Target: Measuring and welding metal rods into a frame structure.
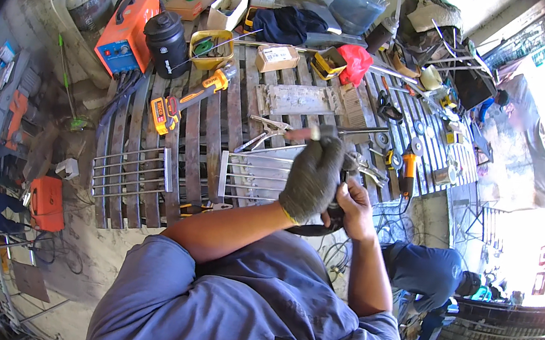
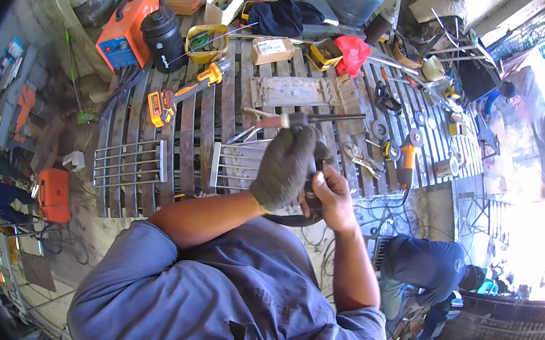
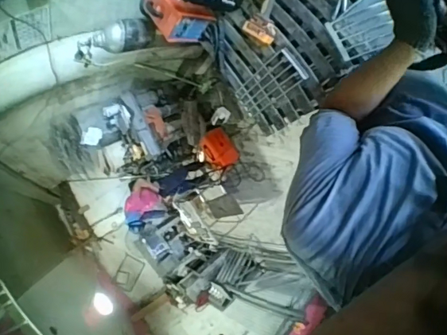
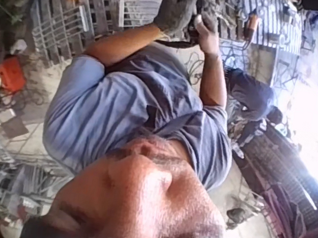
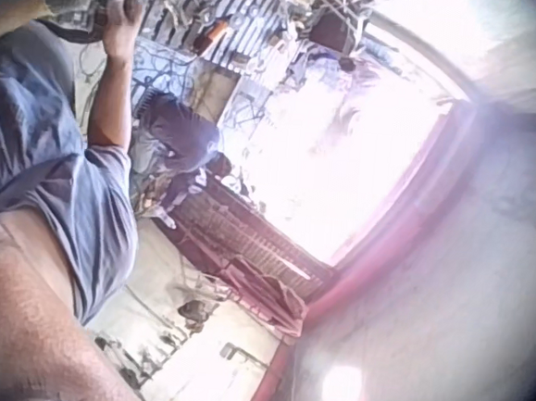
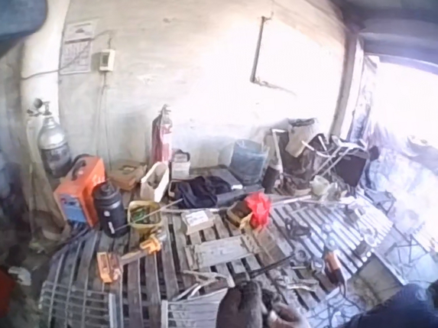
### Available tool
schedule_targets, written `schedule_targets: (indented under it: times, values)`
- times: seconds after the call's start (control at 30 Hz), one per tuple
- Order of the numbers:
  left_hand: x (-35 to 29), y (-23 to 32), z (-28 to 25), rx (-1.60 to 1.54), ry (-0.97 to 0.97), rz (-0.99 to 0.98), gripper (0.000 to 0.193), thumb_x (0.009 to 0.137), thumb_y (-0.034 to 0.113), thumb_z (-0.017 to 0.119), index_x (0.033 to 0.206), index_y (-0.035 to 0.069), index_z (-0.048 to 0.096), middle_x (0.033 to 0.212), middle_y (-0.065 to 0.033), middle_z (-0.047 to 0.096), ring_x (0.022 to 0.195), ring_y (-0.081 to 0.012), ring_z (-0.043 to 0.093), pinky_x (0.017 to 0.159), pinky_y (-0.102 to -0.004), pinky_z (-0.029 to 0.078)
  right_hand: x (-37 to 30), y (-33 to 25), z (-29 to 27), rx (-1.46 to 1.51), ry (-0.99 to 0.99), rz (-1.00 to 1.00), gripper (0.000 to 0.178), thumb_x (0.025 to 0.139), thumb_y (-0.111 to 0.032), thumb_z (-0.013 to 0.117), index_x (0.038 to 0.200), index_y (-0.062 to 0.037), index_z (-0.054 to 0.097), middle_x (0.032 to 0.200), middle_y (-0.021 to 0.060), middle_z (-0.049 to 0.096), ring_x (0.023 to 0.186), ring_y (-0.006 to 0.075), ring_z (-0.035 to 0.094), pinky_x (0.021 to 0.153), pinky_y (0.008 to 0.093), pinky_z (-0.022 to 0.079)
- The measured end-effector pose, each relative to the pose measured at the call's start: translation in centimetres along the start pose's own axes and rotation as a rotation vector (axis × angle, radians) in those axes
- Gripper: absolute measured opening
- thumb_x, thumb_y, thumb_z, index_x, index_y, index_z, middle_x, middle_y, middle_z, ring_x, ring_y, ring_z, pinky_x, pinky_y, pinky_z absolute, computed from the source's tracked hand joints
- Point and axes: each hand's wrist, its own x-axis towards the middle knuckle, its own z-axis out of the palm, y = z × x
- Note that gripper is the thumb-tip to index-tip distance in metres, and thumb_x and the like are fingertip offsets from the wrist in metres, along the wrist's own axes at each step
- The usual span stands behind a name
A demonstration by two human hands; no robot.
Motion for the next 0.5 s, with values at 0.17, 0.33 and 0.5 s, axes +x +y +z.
schedule_targets:
  times: [0.17, 0.33, 0.5]
  values:
    - [1.9, -5.6, -0.5, -0.276, -0.115, 0.090, 0.030, 0.114, 0.031, 0.050, 0.103, 0.006, 0.062, 0.085, -0.0059, 0.071, 0.074, -0.0146, 0.067, 0.070, -0.0309, 0.056, -0.7, -4.1, -2.1, -0.777, 0.244, -0.162, 0.037, 0.108, -0.036, 0.061, 0.108, 0.0008, 0.062, 0.080, 0.0040, 0.066, 0.068, 0.0103, 0.062, 0.062, 0.0260, 0.049]
    - [-0.2, -9.3, 0.3, -0.051, -0.214, 0.098, 0.024, 0.113, 0.020, 0.051, 0.104, 0.001, 0.062, 0.084, -0.0071, 0.069, 0.077, -0.0166, 0.067, 0.075, -0.0341, 0.054, -2.3, -8.9, -2.8, -0.759, 0.518, -0.215, 0.047, 0.112, -0.043, 0.051, 0.098, -0.0010, 0.065, 0.076, 0.0001, 0.058, 0.065, 0.0071, 0.051, 0.060, 0.0264, 0.042]
    - [-1.8, -10.9, 0.0, 0.160, -0.273, 0.141, 0.019, 0.109, 0.018, 0.059, 0.109, 0.000, 0.065, 0.080, -0.0058, 0.069, 0.072, -0.0142, 0.067, 0.067, -0.0340, 0.053, -3.6, -9.8, -3.8, -1.223, 0.252, 0.146, 0.051, 0.107, -0.039, 0.062, 0.079, 0.0044, 0.062, 0.060, 0.0153, 0.048, 0.057, 0.0209, 0.042, 0.058, 0.0431, 0.040]
